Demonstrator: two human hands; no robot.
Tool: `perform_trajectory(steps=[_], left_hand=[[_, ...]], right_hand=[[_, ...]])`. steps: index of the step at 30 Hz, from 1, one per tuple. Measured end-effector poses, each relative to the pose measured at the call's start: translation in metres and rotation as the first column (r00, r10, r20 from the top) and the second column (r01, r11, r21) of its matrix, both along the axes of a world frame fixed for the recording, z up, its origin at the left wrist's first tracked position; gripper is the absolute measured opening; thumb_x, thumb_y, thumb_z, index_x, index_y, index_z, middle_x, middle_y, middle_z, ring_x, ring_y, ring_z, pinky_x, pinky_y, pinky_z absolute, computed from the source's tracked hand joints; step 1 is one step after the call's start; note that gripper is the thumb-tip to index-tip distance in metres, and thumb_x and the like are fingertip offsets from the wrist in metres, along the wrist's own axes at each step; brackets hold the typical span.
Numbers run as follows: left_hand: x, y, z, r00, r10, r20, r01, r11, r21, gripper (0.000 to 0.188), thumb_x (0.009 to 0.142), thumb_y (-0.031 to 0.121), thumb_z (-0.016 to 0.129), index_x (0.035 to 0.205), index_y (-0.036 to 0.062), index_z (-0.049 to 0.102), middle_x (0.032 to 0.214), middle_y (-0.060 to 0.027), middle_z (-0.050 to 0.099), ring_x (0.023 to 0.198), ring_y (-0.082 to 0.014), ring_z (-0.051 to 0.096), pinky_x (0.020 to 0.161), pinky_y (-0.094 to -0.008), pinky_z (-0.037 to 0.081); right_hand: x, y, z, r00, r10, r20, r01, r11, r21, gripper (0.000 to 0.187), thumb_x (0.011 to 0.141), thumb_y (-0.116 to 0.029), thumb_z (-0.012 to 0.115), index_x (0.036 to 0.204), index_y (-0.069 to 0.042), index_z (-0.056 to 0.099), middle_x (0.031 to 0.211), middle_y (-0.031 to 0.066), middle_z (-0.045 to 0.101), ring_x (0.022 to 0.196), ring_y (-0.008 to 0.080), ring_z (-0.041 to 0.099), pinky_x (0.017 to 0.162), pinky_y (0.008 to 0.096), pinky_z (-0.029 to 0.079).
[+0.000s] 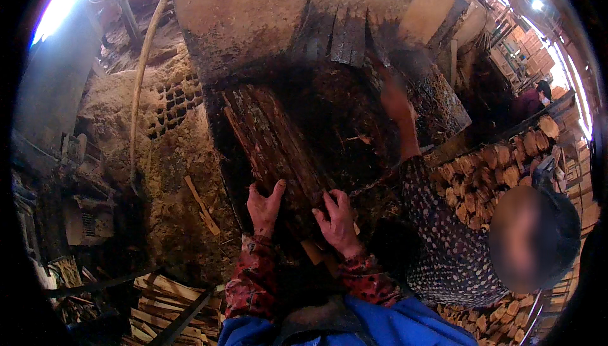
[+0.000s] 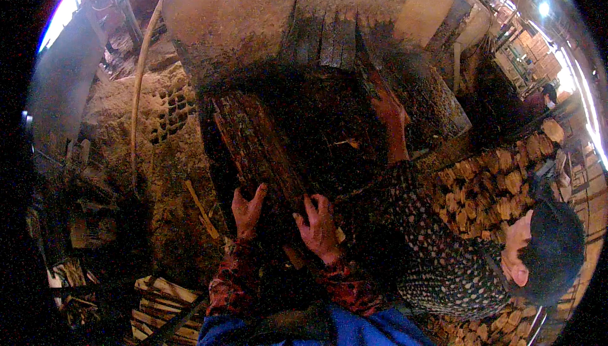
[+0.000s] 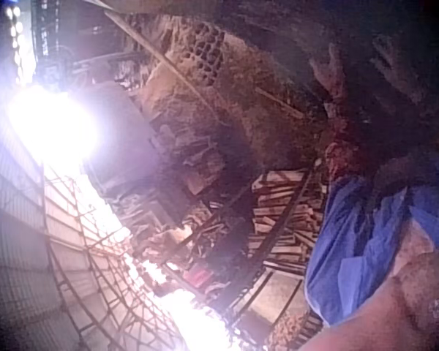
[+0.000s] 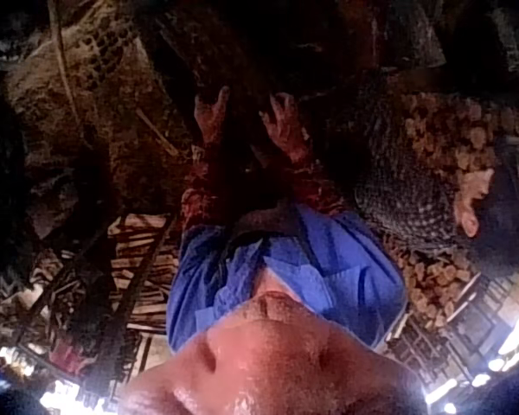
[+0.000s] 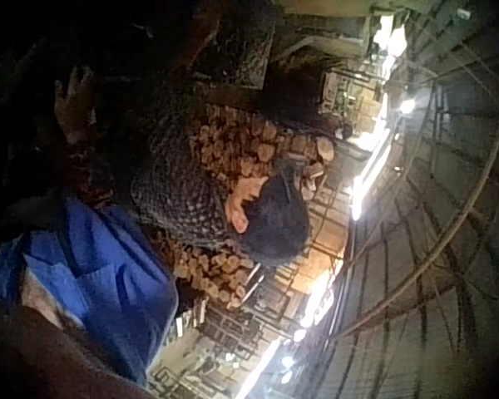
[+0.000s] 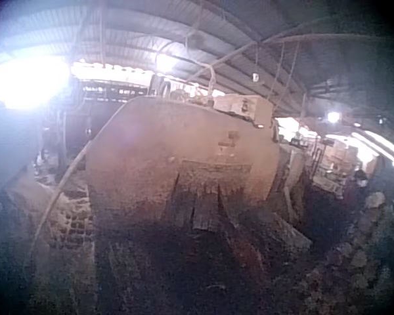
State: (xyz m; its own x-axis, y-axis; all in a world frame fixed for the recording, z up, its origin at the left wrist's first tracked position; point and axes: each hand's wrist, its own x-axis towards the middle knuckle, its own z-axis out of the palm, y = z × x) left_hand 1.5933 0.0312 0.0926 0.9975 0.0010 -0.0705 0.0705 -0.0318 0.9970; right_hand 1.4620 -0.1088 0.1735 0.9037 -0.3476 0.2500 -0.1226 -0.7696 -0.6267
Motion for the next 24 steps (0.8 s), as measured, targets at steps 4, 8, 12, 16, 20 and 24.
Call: perform_trajectory(steps=[4,8,12,16,20,24], left_hand=[[-0.001,0.0,0.01,1.0,-0.011,-0.014,0.011,1.0,0.015,0.06,0.075,0.038,0.079,0.107,-0.0072,0.055,0.099,-0.0155,0.067,0.089,-0.0195,0.063,0.078,-0.0335,0.05],[0.001,0.0,0.004,1.0,-0.012,0.009,0.012,0.997,-0.08,0.054,0.078,0.035,0.078,0.105,-0.0065,0.056,0.098,-0.0143,0.067,0.088,-0.017,0.062,0.077,-0.0325,0.05],[-0.001,-0.002,0.002,1.0,0.003,0.009,-0.001,0.987,-0.159,0.052,0.078,0.034,0.078,0.104,-0.0064,0.056,0.098,-0.0131,0.067,0.087,-0.0146,0.06,0.078,-0.0314,0.049],[-0.001,-0.001,0.0,1.0,-0.002,0.006,0.003,0.987,-0.162,0.053,0.078,0.034,0.079,0.104,-0.0064,0.056,0.099,-0.0132,0.067,0.088,-0.0145,0.059,0.078,-0.0314,0.049],[-0.001,0.001,0.002,1.0,0.008,-0.002,-0.008,0.999,-0.035,0.055,0.077,0.034,0.079,0.105,-0.0066,0.055,0.099,-0.014,0.066,0.089,-0.0152,0.058,0.078,-0.0321,0.049],[-0.002,0.001,0.01,1.0,-0.007,-0.015,0.007,1.0,0.006,0.056,0.077,0.037,0.079,0.105,-0.0067,0.055,0.099,-0.0146,0.066,0.089,-0.0151,0.058,0.078,-0.0331,0.049]], right_hand=[[0.001,-0.001,-0.003,1.0,0.008,0.014,-0.007,0.999,-0.035,0.047,0.083,-0.017,0.066,0.121,0.008,0.053,0.117,0.0247,0.045,0.107,0.0408,0.047,0.089,0.0472,0.043],[0.001,0.001,-0.002,1.0,0.009,0.016,-0.008,0.999,-0.044,0.047,0.083,-0.016,0.066,0.121,0.007,0.053,0.117,0.0246,0.046,0.107,0.0412,0.047,0.09,0.0476,0.043],[0.0,0.0,-0.005,1.0,0.009,0.0,-0.009,0.998,-0.062,0.048,0.082,-0.014,0.066,0.121,0.008,0.05,0.118,0.0236,0.043,0.109,0.0383,0.045,0.093,0.0418,0.041],[0.0,0.0,-0.004,1.0,0.01,0.014,-0.009,0.998,-0.055,0.048,0.082,-0.017,0.067,0.122,0.007,0.052,0.117,0.0247,0.046,0.108,0.0417,0.046,0.091,0.0486,0.042],[0.0,0.0,0.0,1.0,0.007,-0.013,-0.008,0.999,-0.035,0.049,0.082,-0.017,0.067,0.122,0.008,0.052,0.117,0.0246,0.046,0.109,0.0417,0.046,0.092,0.0483,0.042],[0.0,0.001,0.001,1.0,0.006,-0.019,-0.007,0.998,-0.057,0.05,0.082,-0.017,0.068,0.121,0.009,0.052,0.117,0.0247,0.046,0.109,0.0417,0.046,0.092,0.048,0.042]])
